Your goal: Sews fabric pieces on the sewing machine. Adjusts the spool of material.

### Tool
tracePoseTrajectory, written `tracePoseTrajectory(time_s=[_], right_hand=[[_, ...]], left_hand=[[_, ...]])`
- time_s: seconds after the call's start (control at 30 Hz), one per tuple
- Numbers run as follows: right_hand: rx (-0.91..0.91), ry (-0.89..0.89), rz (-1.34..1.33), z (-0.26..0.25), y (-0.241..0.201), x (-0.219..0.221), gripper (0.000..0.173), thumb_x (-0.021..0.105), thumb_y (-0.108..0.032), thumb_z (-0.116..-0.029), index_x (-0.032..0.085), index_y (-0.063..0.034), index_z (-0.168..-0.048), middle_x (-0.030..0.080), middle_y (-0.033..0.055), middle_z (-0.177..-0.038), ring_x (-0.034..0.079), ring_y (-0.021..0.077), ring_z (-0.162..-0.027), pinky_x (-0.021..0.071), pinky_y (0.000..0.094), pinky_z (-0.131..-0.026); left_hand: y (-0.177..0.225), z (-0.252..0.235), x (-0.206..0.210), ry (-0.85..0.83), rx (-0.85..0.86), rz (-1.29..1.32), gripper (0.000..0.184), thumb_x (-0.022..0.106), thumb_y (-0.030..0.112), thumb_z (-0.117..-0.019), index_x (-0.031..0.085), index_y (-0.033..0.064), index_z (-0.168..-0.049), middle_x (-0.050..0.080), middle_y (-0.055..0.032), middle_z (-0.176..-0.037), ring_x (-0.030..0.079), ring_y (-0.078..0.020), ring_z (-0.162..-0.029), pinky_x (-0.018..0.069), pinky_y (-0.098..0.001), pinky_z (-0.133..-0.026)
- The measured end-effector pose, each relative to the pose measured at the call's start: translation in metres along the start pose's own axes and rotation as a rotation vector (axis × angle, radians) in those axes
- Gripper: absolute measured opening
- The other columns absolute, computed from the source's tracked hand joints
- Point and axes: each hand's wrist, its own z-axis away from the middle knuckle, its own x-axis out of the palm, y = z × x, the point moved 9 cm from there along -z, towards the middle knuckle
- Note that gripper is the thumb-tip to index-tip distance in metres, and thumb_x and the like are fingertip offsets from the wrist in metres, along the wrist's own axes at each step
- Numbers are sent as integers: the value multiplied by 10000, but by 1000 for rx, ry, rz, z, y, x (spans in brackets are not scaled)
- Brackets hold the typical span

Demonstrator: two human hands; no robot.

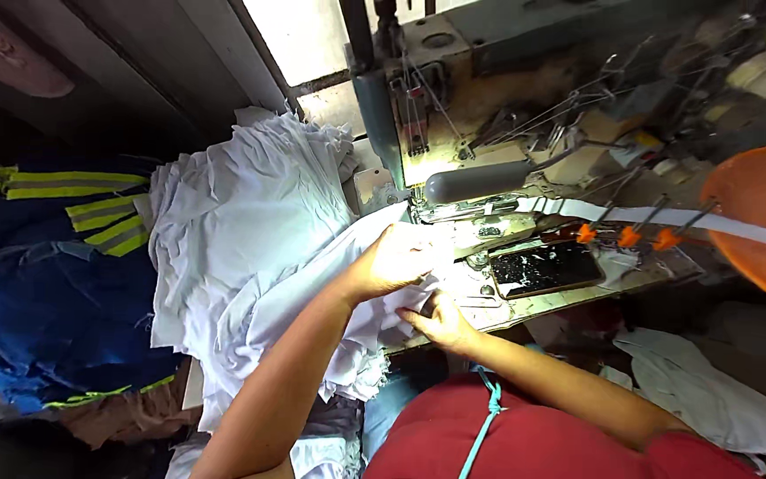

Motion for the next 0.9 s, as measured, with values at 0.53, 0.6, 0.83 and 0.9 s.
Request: tracePoseTrajectory(time_s=[0.53, 0.6, 0.83, 0.9], right_hand=[[-332, 220, 294, -7, -28, -62, 285, 545, -14, -936, 577, 159, -1160, 580, -6, -731, 507, -38, -613, 456, 119, -595], [-357, 211, 435, -7, -30, -67, 229, 509, -33, -965, 618, 135, -1077, 527, 7, -664, 480, 2, -580, 435, 144, -573], [-85, 6, 730, -35, -40, -55, 353, 515, -263, -1038, 702, 27, -1108, 646, 116, -745, 630, 229, -695, 530, 409, -673], [-34, 3, 718, -38, -40, -57, 357, 511, -276, -1032, 699, 27, -1050, 647, 126, -764, 634, 239, -719, 523, 424, -687]], left_hand=[[-34, -14, -24, 86, 126, -488, 145, 579, 47, -948, 718, 20, -916, 687, -90, -855, 665, -189, -815, 547, -394, -759], [-35, -11, -26, 168, 142, -549, 134, 581, 43, -947, 712, 23, -923, 691, -103, -892, 679, -221, -834, 548, -424, -752], [-41, -6, -27, 214, 194, -454, 140, 579, 40, -931, 716, 20, -918, 690, -82, -926, 656, -159, -923, 526, -320, -856], [-44, -4, -31, 227, 236, -374, 131, 597, 17, -906, 727, 7, -906, 726, -78, -977, 671, -136, -1041, 515, -289, -972]])
